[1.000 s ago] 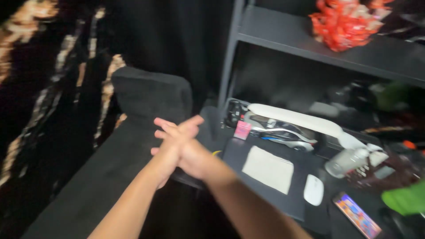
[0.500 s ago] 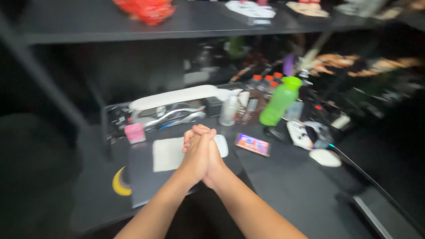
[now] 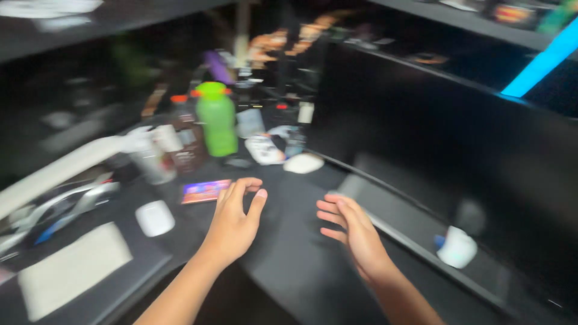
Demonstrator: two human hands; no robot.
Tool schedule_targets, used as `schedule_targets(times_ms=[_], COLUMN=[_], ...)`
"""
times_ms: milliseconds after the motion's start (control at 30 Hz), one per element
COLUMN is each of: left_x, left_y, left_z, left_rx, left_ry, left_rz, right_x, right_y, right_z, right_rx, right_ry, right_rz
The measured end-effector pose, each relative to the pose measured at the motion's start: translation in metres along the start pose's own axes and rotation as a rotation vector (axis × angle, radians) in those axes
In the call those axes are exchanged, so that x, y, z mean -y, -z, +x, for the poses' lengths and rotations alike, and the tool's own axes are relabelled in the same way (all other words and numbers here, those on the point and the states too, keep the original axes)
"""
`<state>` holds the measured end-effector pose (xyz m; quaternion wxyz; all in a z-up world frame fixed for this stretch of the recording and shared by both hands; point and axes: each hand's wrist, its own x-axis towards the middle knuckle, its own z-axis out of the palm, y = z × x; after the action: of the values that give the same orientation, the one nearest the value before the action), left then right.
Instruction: The recorder cleans a computer desk and monitor base using a spray bottle and a white cloth.
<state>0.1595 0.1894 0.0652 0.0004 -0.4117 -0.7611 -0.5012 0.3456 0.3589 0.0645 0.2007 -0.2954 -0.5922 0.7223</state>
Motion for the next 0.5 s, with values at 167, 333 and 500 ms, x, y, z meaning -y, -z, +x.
schedule_targets(times_ms=[167, 333, 500], left_x=[-0.08, -0.145, -0.21], left_y=[-0.117, -0.222, -0.29], left_z=[0.013, 0.018, 0.005], left_rx=[0.247, 0.436, 0.64], left_ry=[0.018, 0.014, 0.012], left_rz=[-0.187, -0.329, -0.42], right_x=[-0.003, 0.0, -0.015], right_y=[0.156, 0.271, 0.357], right_z=[-0.048, -0.122, -0.188], right_rx=[-0.333, -0.642, -0.9], right_ry=[0.066, 0.088, 0.242], right_rz=[0.054, -0.047, -0.421])
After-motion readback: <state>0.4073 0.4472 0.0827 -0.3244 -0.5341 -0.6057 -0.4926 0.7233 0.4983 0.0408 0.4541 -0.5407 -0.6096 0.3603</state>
